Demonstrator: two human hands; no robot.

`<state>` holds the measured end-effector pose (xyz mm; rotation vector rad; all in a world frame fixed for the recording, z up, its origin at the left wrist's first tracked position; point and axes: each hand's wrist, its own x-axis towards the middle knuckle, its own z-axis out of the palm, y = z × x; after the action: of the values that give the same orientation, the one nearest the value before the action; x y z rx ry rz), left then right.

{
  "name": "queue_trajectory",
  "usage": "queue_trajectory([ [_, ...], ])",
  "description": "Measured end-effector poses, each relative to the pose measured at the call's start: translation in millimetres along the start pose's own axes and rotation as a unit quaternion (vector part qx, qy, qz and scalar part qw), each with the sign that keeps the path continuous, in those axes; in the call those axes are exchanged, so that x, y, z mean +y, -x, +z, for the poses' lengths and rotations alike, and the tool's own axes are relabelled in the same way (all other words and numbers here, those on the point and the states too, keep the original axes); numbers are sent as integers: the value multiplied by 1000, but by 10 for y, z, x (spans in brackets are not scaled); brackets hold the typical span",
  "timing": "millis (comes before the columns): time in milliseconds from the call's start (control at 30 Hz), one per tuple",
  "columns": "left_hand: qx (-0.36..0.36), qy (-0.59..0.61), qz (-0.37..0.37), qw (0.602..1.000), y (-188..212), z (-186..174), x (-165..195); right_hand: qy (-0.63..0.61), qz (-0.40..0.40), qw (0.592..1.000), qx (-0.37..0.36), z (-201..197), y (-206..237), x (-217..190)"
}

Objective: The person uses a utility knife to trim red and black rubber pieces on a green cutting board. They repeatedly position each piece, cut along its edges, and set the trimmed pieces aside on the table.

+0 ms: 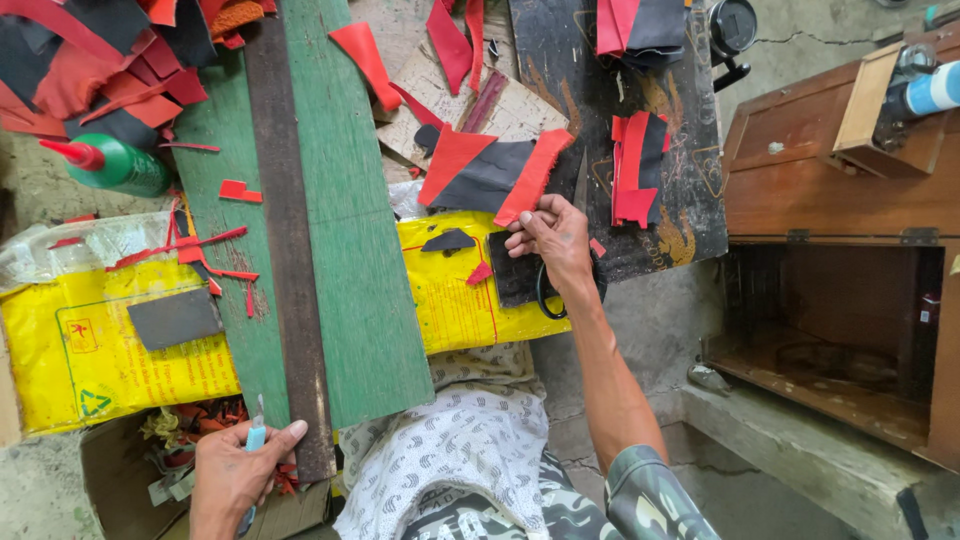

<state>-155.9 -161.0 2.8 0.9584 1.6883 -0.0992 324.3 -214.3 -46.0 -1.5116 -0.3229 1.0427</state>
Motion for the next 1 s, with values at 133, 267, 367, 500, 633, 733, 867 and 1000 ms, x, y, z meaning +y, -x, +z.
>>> queue_trajectory([
  [133, -2, -3, -2, 1000, -10, -6, -7, 9, -10, 1000, 21, 56, 12, -37],
  [267, -2, -10, -2, 1000, -9, -8, 11, 16, -1, 999, 40, 110, 26, -93],
  [367, 0, -8, -2, 1000, 9, -12, 27, 7, -3, 999, 40, 125, 34, -112],
  [500, -1, -1, -7, 1000, 22, -10, 51, 19, -22, 999, 44, 139, 37, -104],
  [633, -8, 0, -8, 1000, 32, -19, 57, 29, -33, 998, 50, 159, 41, -102],
  [733, -6, 0, -16, 1000, 14, -15, 51, 30, -24, 998, 53, 156, 35, -99],
  [867, -6, -12, -24, 1000, -35, -18, 2, 34, -23, 997, 66, 108, 30, -26],
  [1000, -22, -2, -27, 999, -124, -24, -90, 20, -110, 992, 62, 68, -10, 46],
])
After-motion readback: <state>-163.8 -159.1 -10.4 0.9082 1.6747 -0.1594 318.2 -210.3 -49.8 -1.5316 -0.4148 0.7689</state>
